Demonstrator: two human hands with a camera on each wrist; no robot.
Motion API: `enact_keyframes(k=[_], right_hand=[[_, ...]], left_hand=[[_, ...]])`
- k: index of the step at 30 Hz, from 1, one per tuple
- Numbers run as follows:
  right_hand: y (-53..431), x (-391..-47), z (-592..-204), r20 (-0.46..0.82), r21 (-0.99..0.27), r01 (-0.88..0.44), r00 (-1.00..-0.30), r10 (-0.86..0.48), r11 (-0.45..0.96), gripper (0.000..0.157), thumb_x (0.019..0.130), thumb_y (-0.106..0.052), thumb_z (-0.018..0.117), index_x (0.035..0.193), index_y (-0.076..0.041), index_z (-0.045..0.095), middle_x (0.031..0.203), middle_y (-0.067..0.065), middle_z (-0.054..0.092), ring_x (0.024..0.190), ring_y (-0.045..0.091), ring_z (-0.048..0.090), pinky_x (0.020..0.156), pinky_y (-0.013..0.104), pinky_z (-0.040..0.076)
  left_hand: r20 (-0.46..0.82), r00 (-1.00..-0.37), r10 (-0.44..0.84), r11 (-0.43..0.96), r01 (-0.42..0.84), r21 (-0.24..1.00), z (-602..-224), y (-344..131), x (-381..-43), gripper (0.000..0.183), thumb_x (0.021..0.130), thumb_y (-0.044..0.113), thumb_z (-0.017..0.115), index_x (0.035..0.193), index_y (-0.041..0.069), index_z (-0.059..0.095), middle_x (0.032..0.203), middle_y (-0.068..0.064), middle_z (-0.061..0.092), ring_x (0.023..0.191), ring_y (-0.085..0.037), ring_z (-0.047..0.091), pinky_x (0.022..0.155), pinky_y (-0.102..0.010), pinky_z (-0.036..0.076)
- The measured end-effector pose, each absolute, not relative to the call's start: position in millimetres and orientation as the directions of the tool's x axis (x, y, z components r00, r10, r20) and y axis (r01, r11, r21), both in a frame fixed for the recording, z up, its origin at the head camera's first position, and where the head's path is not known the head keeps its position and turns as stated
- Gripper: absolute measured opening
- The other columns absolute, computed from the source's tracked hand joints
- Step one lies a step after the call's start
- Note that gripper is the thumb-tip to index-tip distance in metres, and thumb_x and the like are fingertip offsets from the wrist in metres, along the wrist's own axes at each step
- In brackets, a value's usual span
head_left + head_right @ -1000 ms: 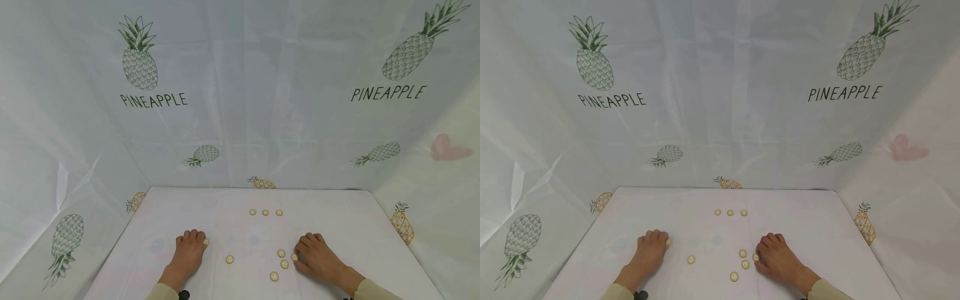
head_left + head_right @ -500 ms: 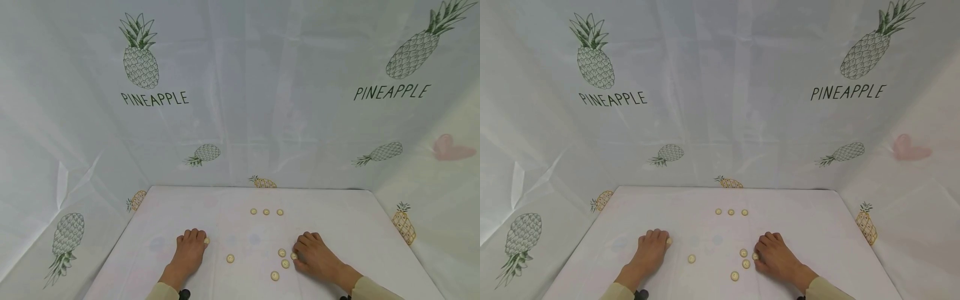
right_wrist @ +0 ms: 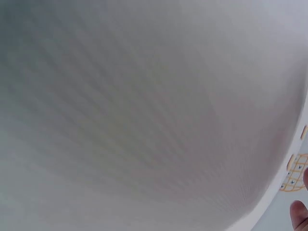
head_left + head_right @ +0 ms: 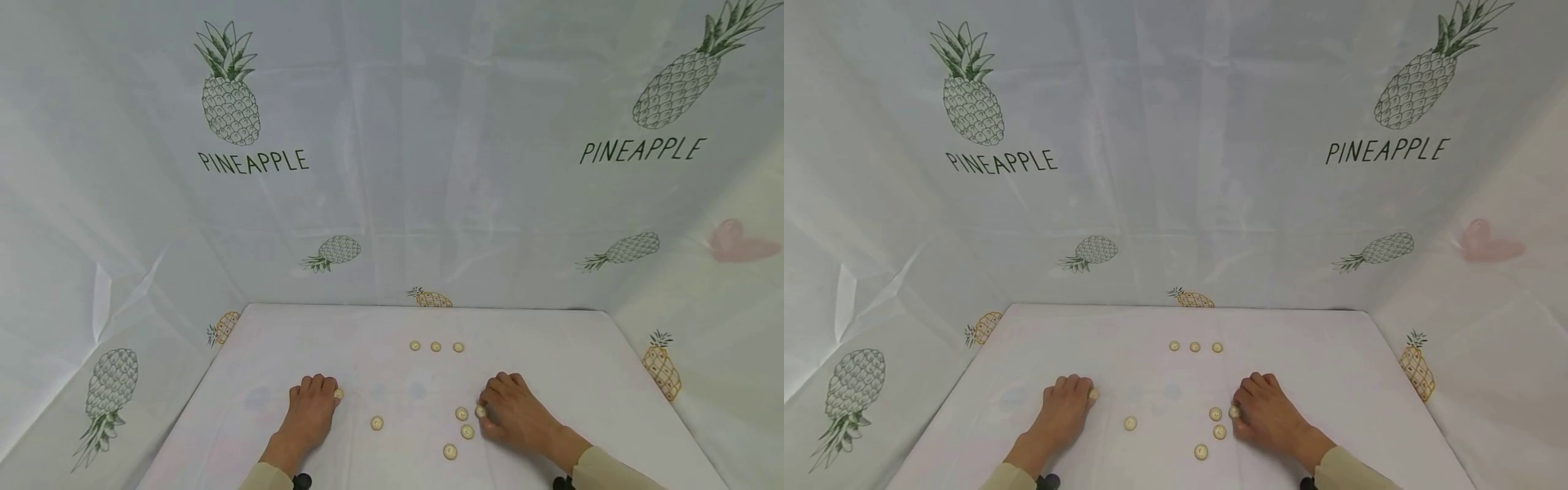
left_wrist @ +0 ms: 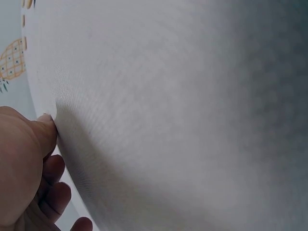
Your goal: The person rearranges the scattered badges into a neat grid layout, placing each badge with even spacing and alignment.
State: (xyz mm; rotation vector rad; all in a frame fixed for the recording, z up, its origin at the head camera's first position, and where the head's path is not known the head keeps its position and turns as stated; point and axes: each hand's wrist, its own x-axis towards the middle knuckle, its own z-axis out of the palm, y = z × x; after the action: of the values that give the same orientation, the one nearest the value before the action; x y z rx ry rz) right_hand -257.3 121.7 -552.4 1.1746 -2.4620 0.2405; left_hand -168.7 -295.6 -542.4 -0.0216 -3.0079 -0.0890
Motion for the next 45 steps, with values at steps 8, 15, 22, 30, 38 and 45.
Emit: enact_keyframes(k=[8, 15, 22, 30, 38, 45], right_hand=[[118.7, -272.1, -550.1, 0.398, 0.004, -0.752, -0.604, -0.691, 0.659, 0.018, 0.082, -0.03, 0.081, 0.091, -0.021, 0.069, 0.094, -0.009, 0.06, 0.091, 0.013, 0.048, 0.089, 0.042, 0.042], [113.5, -287.2, -546.2, 0.367, -0.019, -0.723, -0.648, -0.668, 0.691, 0.017, 0.087, -0.031, 0.08, 0.092, -0.019, 0.07, 0.096, -0.006, 0.064, 0.093, 0.015, 0.051, 0.091, 0.045, 0.044], [104.5, -303.8, -545.1, 0.399, -0.047, -0.724, -0.645, -0.652, 0.688, 0.017, 0.086, -0.029, 0.083, 0.091, -0.019, 0.07, 0.095, -0.007, 0.063, 0.091, 0.014, 0.05, 0.09, 0.046, 0.044], [91.4, -322.5, -544.5, 0.409, -0.058, -0.728, -0.641, -0.649, 0.683, 0.016, 0.087, -0.027, 0.083, 0.09, -0.018, 0.07, 0.094, -0.004, 0.063, 0.09, 0.017, 0.05, 0.089, 0.047, 0.043], [83.4, -332.8, -545.4, 0.346, -0.068, -0.702, -0.683, -0.643, 0.709, 0.015, 0.089, -0.027, 0.081, 0.093, -0.016, 0.072, 0.097, -0.001, 0.066, 0.093, 0.021, 0.052, 0.09, 0.049, 0.044], [81.5, -334.6, -547.8, 0.3, -0.089, -0.682, -0.713, -0.633, 0.726, 0.012, 0.088, -0.026, 0.08, 0.092, -0.017, 0.073, 0.097, -0.002, 0.066, 0.093, 0.02, 0.053, 0.09, 0.05, 0.044]], left_hand=[[0.13, -0.991, 0.01, 0.999, 0.017, 0.048, -543.1, -295.6, -168.9, 0.024, 0.098, 0.026, 0.076, 0.108, 0.009, 0.061, 0.093, -0.004, 0.053, 0.088, -0.022, 0.045, 0.084, -0.053, 0.047], [0.135, -0.991, 0.009, 0.999, 0.015, 0.041, -544.9, -296.5, -169.8, 0.026, 0.097, 0.026, 0.077, 0.109, 0.009, 0.061, 0.095, -0.005, 0.053, 0.089, -0.023, 0.046, 0.085, -0.053, 0.048], [0.141, -0.99, 0.013, 0.999, 0.017, 0.031, -544.4, -297.3, -169.8, 0.026, 0.097, 0.027, 0.077, 0.109, 0.009, 0.061, 0.096, -0.005, 0.055, 0.09, -0.024, 0.048, 0.085, -0.053, 0.049], [0.14, -0.99, 0.012, 0.999, 0.019, 0.048, -542.4, -297.0, -169.0, 0.025, 0.097, 0.026, 0.076, 0.108, 0.009, 0.061, 0.095, -0.004, 0.054, 0.09, -0.023, 0.047, 0.085, -0.053, 0.049], [0.115, -0.993, -0.004, 0.998, 0.003, 0.06, -542.4, -297.4, -169.6, 0.025, 0.099, 0.028, 0.075, 0.11, 0.011, 0.061, 0.098, -0.003, 0.055, 0.091, -0.022, 0.047, 0.088, -0.053, 0.048], [0.113, -0.994, 0.001, 0.998, 0.008, 0.063, -544.3, -299.4, -169.8, 0.024, 0.1, 0.029, 0.074, 0.111, 0.012, 0.061, 0.1, -0.003, 0.055, 0.092, -0.022, 0.046, 0.087, -0.052, 0.047]])
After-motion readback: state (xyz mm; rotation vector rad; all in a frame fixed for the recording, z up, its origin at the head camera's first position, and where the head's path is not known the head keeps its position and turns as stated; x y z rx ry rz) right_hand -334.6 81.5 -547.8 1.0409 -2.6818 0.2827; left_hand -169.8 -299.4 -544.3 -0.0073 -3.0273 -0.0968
